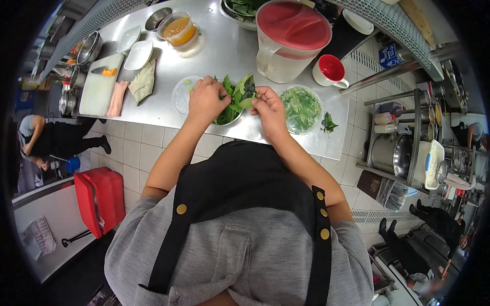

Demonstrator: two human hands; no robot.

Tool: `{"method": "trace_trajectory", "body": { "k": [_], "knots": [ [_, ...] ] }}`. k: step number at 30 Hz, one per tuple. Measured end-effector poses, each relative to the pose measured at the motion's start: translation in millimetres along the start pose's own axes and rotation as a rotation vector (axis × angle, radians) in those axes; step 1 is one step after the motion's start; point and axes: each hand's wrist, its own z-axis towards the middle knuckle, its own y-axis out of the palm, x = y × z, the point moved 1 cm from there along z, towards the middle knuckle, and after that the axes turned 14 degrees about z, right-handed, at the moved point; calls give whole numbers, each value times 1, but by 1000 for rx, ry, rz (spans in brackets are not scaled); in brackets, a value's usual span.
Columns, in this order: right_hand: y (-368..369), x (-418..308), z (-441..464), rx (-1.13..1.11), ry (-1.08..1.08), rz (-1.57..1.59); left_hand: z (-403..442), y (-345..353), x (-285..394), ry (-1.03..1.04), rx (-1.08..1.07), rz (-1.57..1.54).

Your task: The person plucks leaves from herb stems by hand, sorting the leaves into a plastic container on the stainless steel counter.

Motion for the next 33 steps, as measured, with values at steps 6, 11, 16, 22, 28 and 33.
{"method": "trace_trajectory", "body": {
  "k": [6,11,16,22,28,33],
  "knots": [
    [6,10,6,-87,-13,-215,5,-4,-42,-253,-296,-844],
    [8,22,22,-144,-16,-542,4,-15,-67,-379,-381,-1093],
    [35,3,18,-187,-234,-1189,0,-19,-78,-426,-381,-1146],
    [69,-3,33,-170,-360,-967,-2,-32,-65,-293,-422,-1134],
    [47,17,58,-108,49,-368,-4,-19,-61,-170,-383,-1185],
    [41,6,49,-32,97,-315,-8,-15,-70,-281,-367,-1240]
  ]
}}
